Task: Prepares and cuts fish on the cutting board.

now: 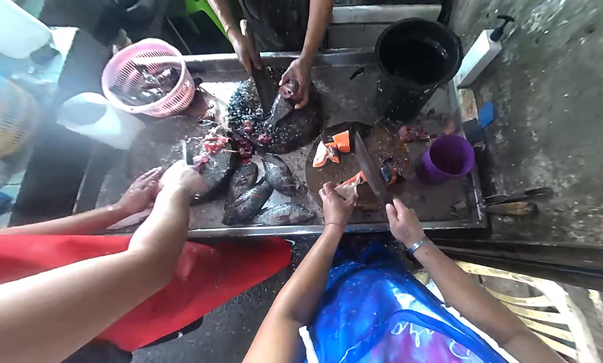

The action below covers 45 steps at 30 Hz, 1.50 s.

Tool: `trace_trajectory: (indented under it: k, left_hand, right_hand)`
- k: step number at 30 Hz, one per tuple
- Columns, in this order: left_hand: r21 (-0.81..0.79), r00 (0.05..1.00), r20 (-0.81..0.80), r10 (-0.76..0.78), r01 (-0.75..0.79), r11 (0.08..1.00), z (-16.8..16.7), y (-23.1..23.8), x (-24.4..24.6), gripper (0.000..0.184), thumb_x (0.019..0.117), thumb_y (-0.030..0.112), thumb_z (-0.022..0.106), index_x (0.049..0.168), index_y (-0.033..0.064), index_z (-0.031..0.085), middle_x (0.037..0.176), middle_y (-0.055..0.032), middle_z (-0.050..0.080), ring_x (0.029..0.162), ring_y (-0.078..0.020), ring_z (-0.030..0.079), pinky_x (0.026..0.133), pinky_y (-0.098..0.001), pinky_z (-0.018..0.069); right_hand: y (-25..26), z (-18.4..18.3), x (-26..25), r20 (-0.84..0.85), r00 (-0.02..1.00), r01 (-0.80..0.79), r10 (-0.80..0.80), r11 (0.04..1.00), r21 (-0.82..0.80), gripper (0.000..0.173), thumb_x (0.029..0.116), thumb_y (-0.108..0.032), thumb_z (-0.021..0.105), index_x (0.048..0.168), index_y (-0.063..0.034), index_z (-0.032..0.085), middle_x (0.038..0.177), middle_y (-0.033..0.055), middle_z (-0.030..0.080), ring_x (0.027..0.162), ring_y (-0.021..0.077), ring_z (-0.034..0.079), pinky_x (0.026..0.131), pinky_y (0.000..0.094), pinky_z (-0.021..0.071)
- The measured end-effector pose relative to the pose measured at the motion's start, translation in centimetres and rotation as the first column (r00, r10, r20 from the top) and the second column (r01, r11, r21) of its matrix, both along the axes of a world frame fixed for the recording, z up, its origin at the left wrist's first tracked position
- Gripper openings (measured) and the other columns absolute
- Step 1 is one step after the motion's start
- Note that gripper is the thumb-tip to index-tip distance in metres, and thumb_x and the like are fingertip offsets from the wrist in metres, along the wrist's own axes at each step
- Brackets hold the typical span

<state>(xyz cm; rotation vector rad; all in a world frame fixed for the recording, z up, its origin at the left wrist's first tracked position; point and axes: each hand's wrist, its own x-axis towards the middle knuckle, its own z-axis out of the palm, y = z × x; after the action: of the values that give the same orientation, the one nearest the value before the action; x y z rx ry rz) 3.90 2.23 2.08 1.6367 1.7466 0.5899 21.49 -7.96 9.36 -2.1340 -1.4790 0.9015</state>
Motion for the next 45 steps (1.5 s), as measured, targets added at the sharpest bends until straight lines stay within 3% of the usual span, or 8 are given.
trace_trajectory:
  k: [11, 16, 19, 23, 30, 36, 41, 45]
  left_hand:
    - [0.056, 0.998, -0.013, -0.066, 0.067, 0.996, -1.0, -0.1, -0.5, 0.04, 0.0777, 0.022, 0.084, 0.112, 0.0095, 0.067, 0.12, -0.0161, 0.065, 0.103, -0.0326, 0.067, 0.086, -0.0546, 0.0581]
    - [0.052, 0.995, -0.053, -0.086, 0.089, 0.995, -0.9, -0.3, -0.4, 0.037, 0.0798, 0.021, 0.083, 0.111, 0.0081, 0.068, 0.119, -0.0171, 0.066, 0.105, -0.034, 0.067, 0.089, -0.0545, 0.0576]
    - [-0.011, 0.993, -0.104, -0.051, 0.051, 0.999, -0.3, 0.6, -0.3, 0.042, 0.0813, 0.024, 0.082, 0.116, 0.0055, 0.067, 0.128, -0.0199, 0.062, 0.109, -0.0362, 0.066, 0.091, -0.0562, 0.057]
    - [-0.067, 0.977, -0.196, -0.078, 0.066, 0.996, 1.0, 1.5, -0.4, 0.065, 0.0779, 0.035, 0.086, 0.133, 0.018, 0.056, 0.143, -0.0189, 0.052, 0.1, -0.0392, 0.069, 0.072, -0.0599, 0.0606]
    - [-0.01, 0.988, -0.05, -0.148, 0.148, 0.989, 1.1, 4.3, 0.4, 0.053, 0.0832, 0.02, 0.083, 0.131, 0.008, 0.063, 0.14, -0.0259, 0.054, 0.115, -0.0403, 0.065, 0.093, -0.0541, 0.058]
    - [0.199, 0.889, -0.224, -0.4, 0.444, 0.874, 3.1, 4.7, 5.2, 0.061, 0.0906, 0.043, 0.074, 0.144, 0.0186, 0.058, 0.156, -0.0169, 0.045, 0.14, -0.0429, 0.044, 0.112, -0.0615, 0.0401]
    - [0.086, 0.465, -0.511, -0.723, 0.865, 0.495, -0.5, 6.2, 11.3, 0.046, 0.0975, 0.031, 0.063, 0.144, 0.0342, 0.059, 0.162, -0.0032, 0.04, 0.151, -0.0363, 0.032, 0.12, -0.0675, 0.0204]
    - [0.071, 0.527, -0.536, -0.66, 0.806, 0.587, 0.6, 10.0, 11.7, 0.039, 0.0981, 0.031, 0.062, 0.137, 0.0333, 0.063, 0.156, -0.0021, 0.048, 0.146, -0.0358, 0.038, 0.114, -0.0696, 0.0257]
  right_hand:
    - [7.5, 12.7, -3.7, -0.202, 0.952, 0.064, 0.231, 0.495, 0.867, 0.049, 0.1123, -0.04, 0.03, 0.122, 0.0024, 0.053, 0.073, 0.0056, 0.059, 0.051, 0.0115, 0.055, 0.044, 0.0322, 0.0516]
    - [3.1, -2.6, -3.0, 0.092, 0.987, -0.133, 0.129, 0.99, 0.04, 0.039, 0.1096, -0.03, 0.041, 0.133, -0.0032, 0.058, 0.095, 0.0197, 0.072, 0.09, 0.0357, 0.073, 0.081, 0.056, 0.0591]
    - [4.3, -3.3, -2.6, 0.097, 0.974, -0.164, 0.207, 0.929, -0.333, 0.039, 0.1099, -0.031, 0.037, 0.134, -0.0078, 0.057, 0.107, 0.0199, 0.072, 0.107, 0.0373, 0.071, 0.091, 0.0571, 0.0556]
    - [5.0, 0.7, -1.9, 0.072, 0.987, -0.123, 0.145, 0.963, -0.241, 0.035, 0.1105, -0.031, 0.041, 0.127, -0.0067, 0.06, 0.094, 0.0203, 0.071, 0.094, 0.0382, 0.072, 0.082, 0.0582, 0.0567]
    - [1.4, 5.2, 1.2, 0.08, 0.995, 0.036, -0.06, 0.96, 0.277, 0.037, 0.1097, -0.03, 0.041, 0.126, -0.0024, 0.061, 0.074, 0.0125, 0.063, 0.065, 0.0268, 0.064, 0.063, 0.05, 0.0567]
    - [-5.2, -2.6, 8.3, 0.25, 0.929, 0.265, -0.271, 0.962, 0.06, 0.053, 0.1065, -0.028, 0.047, 0.157, -0.0115, 0.043, 0.132, 0.0211, 0.067, 0.118, 0.0388, 0.068, 0.102, 0.0573, 0.0526]
    - [-4.7, -6.1, 9.4, 0.132, 0.916, 0.4, -0.379, 0.884, -0.24, 0.05, 0.1043, -0.02, 0.051, 0.154, -0.0137, 0.047, 0.135, 0.0208, 0.065, 0.125, 0.0372, 0.064, 0.107, 0.0576, 0.0489]
    - [-0.2, -8.5, 8.7, 0.259, 0.9, 0.415, -0.35, 0.871, -0.265, 0.054, 0.1021, -0.017, 0.054, 0.155, -0.0154, 0.045, 0.14, 0.02, 0.062, 0.128, 0.0394, 0.061, 0.106, 0.0599, 0.0491]
